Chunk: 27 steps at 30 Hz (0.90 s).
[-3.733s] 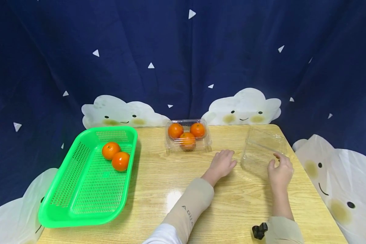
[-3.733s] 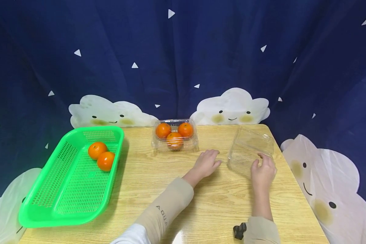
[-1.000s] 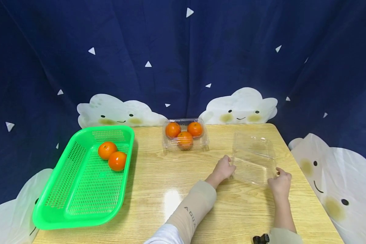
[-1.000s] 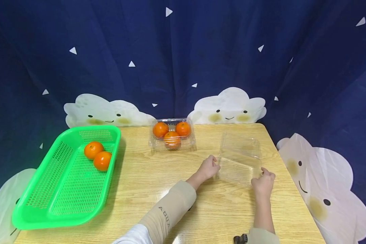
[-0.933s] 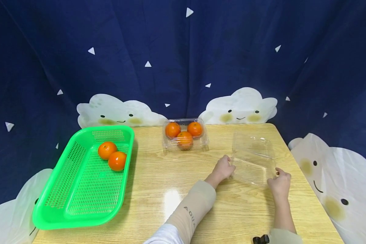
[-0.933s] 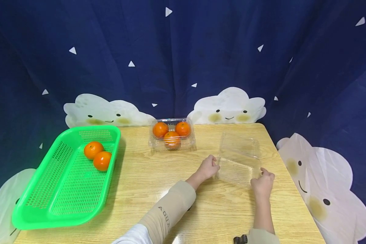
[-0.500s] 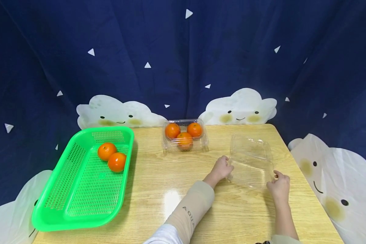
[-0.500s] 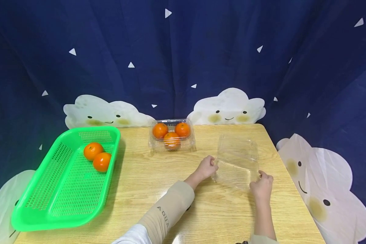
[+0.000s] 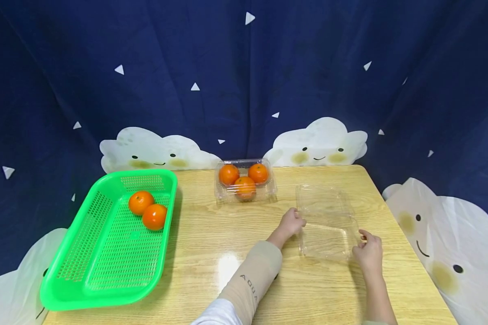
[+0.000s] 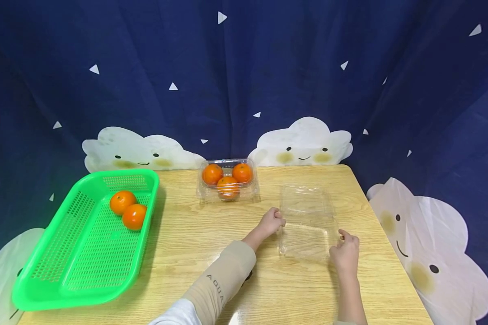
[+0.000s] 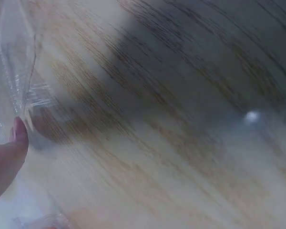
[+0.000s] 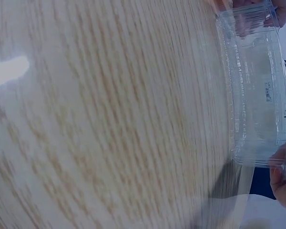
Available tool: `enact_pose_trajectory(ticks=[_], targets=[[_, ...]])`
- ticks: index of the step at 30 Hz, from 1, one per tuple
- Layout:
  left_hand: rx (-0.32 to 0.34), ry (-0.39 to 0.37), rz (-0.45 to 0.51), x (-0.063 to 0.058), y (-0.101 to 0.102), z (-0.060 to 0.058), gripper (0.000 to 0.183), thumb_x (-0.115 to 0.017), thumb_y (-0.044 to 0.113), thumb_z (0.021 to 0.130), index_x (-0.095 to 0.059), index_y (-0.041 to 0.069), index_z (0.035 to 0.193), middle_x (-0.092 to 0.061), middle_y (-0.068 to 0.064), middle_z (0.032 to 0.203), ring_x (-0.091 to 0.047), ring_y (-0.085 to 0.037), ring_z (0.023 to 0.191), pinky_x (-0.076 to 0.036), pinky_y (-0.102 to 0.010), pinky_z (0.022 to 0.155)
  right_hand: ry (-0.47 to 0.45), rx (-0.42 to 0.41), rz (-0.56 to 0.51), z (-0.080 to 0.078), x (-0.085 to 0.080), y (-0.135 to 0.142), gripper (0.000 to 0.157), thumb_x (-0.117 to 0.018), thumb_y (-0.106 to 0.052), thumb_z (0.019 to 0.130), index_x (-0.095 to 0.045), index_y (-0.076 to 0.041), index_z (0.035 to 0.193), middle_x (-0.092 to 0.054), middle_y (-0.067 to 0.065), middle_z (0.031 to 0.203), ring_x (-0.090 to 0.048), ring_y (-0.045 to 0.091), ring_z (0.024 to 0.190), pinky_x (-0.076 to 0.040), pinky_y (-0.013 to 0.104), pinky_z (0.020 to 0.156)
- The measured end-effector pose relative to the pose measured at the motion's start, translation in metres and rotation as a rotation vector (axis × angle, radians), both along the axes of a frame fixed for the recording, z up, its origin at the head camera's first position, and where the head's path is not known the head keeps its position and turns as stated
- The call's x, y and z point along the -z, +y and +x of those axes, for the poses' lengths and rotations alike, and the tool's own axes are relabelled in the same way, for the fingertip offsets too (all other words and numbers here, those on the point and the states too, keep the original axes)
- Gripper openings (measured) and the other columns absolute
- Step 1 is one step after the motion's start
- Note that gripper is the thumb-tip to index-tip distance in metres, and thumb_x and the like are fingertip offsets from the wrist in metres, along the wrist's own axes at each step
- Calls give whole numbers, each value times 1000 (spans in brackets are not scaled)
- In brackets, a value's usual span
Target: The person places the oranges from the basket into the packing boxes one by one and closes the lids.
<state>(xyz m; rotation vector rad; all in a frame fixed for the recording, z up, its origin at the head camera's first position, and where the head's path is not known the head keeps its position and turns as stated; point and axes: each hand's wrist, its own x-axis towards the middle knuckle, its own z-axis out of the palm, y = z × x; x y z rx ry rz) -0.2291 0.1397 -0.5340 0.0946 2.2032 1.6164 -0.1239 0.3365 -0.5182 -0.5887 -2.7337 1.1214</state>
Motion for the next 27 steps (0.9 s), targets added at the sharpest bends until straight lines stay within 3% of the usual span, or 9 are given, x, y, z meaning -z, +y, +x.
enact_pose_trajectory(ticks=[7,11,14,19,27], targets=[[8,-103,169,-2,-7,0,75,-57,1,72,-26,-2,140,-50,-12,123,-49,-20,97,-42,-36,80,16,7,16,0,3,-1,59,-45,13,66,-41,15,125,-40,28,109,-47,20,72,-38,19,55],[23,-141,232,1,-8,-2,81,-56,-2,70,-21,1,143,-44,-11,132,-45,-24,114,-38,-36,80,19,17,33,0,4,-1,60,-45,13,64,-43,14,124,-41,26,107,-47,24,77,-38,20,56],[33,-146,253,4,-8,-4,83,-54,-5,68,-20,3,144,-40,-11,136,-37,-27,126,-37,-35,79,15,16,38,0,5,-2,60,-45,13,64,-43,14,124,-41,26,107,-47,25,79,-38,21,57],[38,-125,250,6,-8,-5,84,-53,-8,66,-20,2,143,-41,-11,134,-37,-28,127,-37,-31,73,12,12,23,0,4,-3,60,-46,13,65,-42,14,125,-40,26,108,-47,24,77,-38,19,56],[36,-134,333,5,-8,-3,86,-51,-12,66,-17,2,144,-38,-7,128,-33,-30,130,-37,-29,73,12,17,26,-1,4,-3,59,-45,13,65,-43,13,125,-41,26,108,-47,23,74,-37,19,55]])
